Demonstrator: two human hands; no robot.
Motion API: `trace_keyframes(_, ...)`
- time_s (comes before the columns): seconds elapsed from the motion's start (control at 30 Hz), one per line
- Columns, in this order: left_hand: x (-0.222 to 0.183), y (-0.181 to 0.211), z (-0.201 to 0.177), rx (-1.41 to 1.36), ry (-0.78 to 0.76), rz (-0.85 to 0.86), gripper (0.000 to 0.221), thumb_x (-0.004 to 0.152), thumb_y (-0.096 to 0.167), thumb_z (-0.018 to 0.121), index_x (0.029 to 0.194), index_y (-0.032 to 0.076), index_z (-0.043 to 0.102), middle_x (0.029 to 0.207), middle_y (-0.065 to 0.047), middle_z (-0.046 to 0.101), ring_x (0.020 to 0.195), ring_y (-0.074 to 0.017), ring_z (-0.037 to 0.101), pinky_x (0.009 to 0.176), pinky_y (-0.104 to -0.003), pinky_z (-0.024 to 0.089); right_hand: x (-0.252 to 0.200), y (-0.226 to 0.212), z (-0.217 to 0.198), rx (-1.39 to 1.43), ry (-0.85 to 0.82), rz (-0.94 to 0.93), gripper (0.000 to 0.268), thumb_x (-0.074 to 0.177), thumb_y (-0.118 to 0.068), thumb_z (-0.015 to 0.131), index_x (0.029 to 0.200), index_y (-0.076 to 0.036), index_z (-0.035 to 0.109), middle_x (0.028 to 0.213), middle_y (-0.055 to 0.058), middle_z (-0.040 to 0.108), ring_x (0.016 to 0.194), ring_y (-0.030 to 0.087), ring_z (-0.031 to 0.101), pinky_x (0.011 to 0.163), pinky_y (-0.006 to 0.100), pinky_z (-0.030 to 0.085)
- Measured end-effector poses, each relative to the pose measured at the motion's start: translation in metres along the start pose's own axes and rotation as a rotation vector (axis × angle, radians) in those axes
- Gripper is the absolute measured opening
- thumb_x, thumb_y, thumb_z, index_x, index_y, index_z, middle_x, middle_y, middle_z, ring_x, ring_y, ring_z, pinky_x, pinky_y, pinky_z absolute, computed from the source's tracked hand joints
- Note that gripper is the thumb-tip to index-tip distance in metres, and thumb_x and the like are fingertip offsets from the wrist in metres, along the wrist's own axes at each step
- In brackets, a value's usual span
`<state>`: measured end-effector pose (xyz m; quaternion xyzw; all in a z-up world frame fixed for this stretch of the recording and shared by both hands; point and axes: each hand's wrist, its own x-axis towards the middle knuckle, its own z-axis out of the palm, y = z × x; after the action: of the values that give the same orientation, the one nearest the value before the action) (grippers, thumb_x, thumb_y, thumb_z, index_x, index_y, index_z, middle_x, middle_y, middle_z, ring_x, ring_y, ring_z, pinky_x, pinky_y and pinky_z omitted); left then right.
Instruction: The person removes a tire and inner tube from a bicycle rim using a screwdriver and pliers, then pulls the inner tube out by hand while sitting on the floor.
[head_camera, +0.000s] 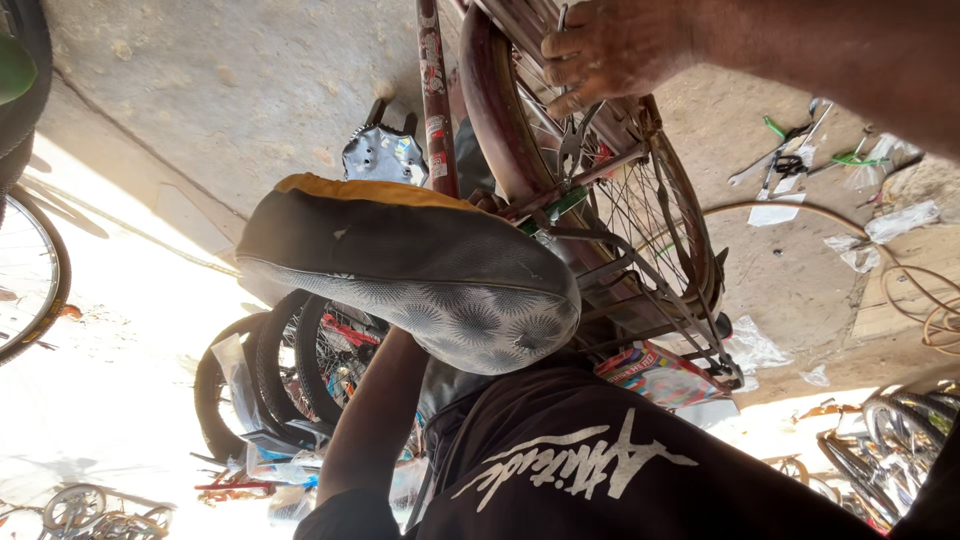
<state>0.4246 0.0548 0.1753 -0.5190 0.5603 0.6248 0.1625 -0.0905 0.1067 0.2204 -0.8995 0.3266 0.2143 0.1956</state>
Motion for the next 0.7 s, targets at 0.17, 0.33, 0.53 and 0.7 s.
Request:
trace_keyframes(0.17,0.001,-0.002,0.002,-0.004,-0.012,-0.001,0.041,0.086,0.027,0.084,0.11,0.0,0.064,0.106,-0.013,0.072,0.097,-0.0258,0.073,0.085,-0.042,0.06,0.002,0.01,-0.021,0.055,-0.029,-0.068,0.077,0.085,-0.031,0.079,0.149,-0.03,0.036,0.145,0.004,0.048,0.133,0.021,0.046,0.108,0.035,0.042)
trace_keyframes(0.33,0.002,-0.001,0.009,-0.01,-0.012,-0.001,0.042,0.086,0.027,0.084,0.11,-0.001,0.065,0.105,-0.014,0.072,0.097,-0.026,0.073,0.084,-0.042,0.06,-0.011,-0.007,-0.02,0.244,-0.184,0.112,0.047,0.099,-0.032,0.063,0.142,-0.024,0.046,0.127,0.005,0.056,0.112,0.015,0.058,0.094,0.029,0.052)
trace_keyframes(0.53,0.011,0.003,0.018,0.0,-0.025,0.038,0.043,0.085,0.028,0.085,0.11,-0.001,0.065,0.105,-0.014,0.072,0.097,-0.0263,0.073,0.084,-0.042,0.06,-0.045,-0.066,-0.012,0.443,-0.161,0.414,0.051,0.098,-0.032,0.058,0.146,-0.03,0.043,0.13,0.006,0.056,0.118,0.021,0.056,0.099,0.032,0.051)
trace_keyframes(0.7,0.029,0.016,0.02,0.047,-0.058,0.103,0.044,0.084,0.028,0.085,0.11,-0.002,0.066,0.105,-0.014,0.073,0.096,-0.0265,0.073,0.084,-0.042,0.059,-0.049,-0.085,0.015,0.125,-0.023,0.473,0.067,0.091,-0.029,0.061,0.154,-0.03,0.039,0.137,0.003,0.053,0.128,0.02,0.051,0.108,0.033,0.044)
